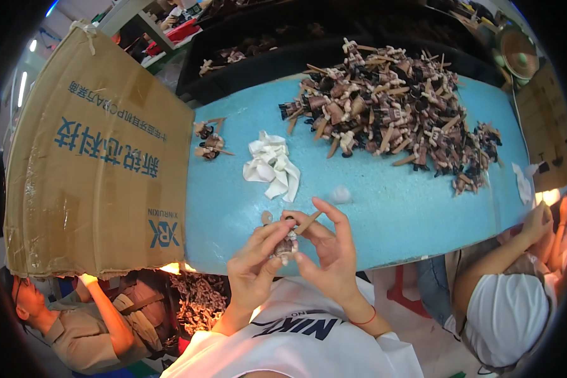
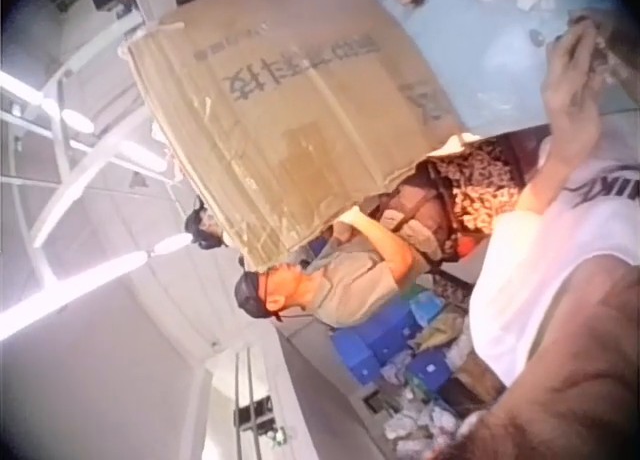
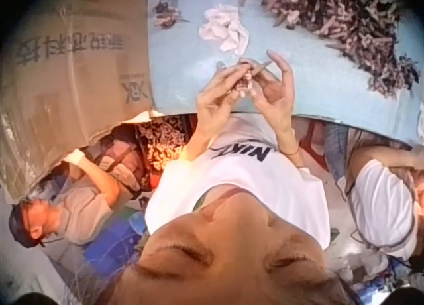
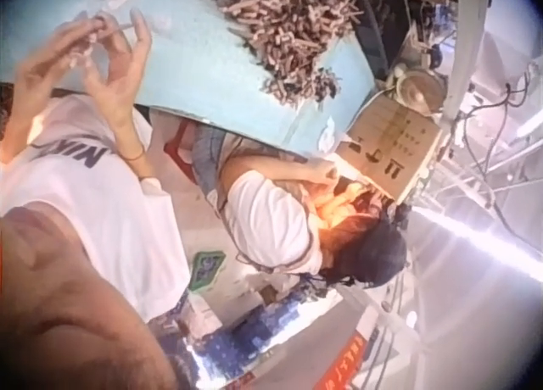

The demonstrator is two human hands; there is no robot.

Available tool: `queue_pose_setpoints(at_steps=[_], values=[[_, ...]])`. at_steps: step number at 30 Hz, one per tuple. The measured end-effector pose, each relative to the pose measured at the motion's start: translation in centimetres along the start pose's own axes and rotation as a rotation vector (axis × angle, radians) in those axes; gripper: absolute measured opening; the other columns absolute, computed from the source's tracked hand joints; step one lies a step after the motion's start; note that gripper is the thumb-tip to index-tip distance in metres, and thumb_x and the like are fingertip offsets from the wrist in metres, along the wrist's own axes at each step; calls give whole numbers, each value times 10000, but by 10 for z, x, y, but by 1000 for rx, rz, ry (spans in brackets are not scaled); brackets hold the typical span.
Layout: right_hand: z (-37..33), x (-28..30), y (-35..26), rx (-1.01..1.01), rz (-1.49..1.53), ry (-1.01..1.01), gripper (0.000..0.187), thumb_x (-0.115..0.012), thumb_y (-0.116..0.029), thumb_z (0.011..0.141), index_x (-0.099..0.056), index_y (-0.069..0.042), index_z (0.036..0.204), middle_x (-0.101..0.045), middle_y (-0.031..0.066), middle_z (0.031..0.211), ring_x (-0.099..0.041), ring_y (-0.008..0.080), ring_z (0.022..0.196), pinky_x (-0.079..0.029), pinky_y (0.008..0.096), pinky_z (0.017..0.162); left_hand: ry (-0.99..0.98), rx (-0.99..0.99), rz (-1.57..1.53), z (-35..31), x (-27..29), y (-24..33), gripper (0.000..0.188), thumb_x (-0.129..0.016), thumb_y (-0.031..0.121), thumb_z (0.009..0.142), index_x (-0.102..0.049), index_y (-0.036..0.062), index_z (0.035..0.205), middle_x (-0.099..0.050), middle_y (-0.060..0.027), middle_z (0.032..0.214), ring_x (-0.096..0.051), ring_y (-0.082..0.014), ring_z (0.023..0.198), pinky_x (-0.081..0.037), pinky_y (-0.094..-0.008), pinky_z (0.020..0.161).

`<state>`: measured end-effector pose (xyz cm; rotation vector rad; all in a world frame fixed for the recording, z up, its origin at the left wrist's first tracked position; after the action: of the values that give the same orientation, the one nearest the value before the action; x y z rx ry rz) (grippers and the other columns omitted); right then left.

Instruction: The person applies liquid adhesive from a squeeze bottle onto figurine parts and joins components together by hand to assemble miniature figures, retrieving parts from a heated box and placing assembled figurines onto the table.

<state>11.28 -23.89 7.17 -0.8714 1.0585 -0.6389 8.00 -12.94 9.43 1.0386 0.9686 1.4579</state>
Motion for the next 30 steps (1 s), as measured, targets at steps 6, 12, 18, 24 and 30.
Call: queue_pose_setpoints(at_steps=[6, 12, 18, 24, 30], values=[[-3, 2, 0, -32, -61, 29, 694, -527, 121, 695, -230, -16, 1306, -490, 239, 1194, -485, 271, 1125, -374, 393, 960, -23, 50, -61, -2, -2, -6, 347, -560, 97, 845, -542, -7, 1176, -539, -164, 1166, -519, -253, 1020, -398, -320, 884], [-4, -1, -15, 39, -348, -25, 607, -630, 38, 730, -345, 1, 1265, -538, 192, 1169, -551, 230, 1041, -463, 310, 803, 19, 345, -756, -12, -6, -33, 418, -501, 238, 906, -471, -45, 1212, -470, -145, 1248, -507, -269, 1099, -403, -371, 942], [-5, -3, -29, 163, -463, 36, 492, -659, 35, 709, -472, 24, 1164, -585, 171, 1111, -596, 176, 828, -464, 248, 650, 20, 528, -1090, -16, -15, -43, 418, -362, 290, 952, -479, -58, 1151, -434, -185, 1263, -542, -300, 1046, -445, -473, 912], [-4, -7, -37, 235, -638, 52, 377, -674, 54, 674, -565, 46, 1036, -629, 174, 988, -582, 175, 734, -462, 248, 595, -27, 566, -1124, -14, -19, -41, 454, -230, 340, 971, -497, -12, 1073, -519, -231, 1133, -538, -382, 1043, -464, -509, 861], [-5, -11, -36, 191, -598, 22, 424, -647, 56, 707, -504, 42, 1105, -607, 205, 1025, -596, 178, 806, -495, 254, 654, -23, 562, -1106, -15, -18, -44, 448, -339, 360, 949, -480, -33, 1113, -543, -221, 1101, -581, -337, 987, -519, -447, 795]])
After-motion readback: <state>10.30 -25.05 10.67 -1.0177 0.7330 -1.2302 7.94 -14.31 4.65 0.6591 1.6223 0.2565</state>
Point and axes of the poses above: each hand's wrist, its own z-axis towards the middle knuckle, its own x-axis out of the back of the hand, y = z × x, the point moved 9 cm from there along z, towards the middle knuckle
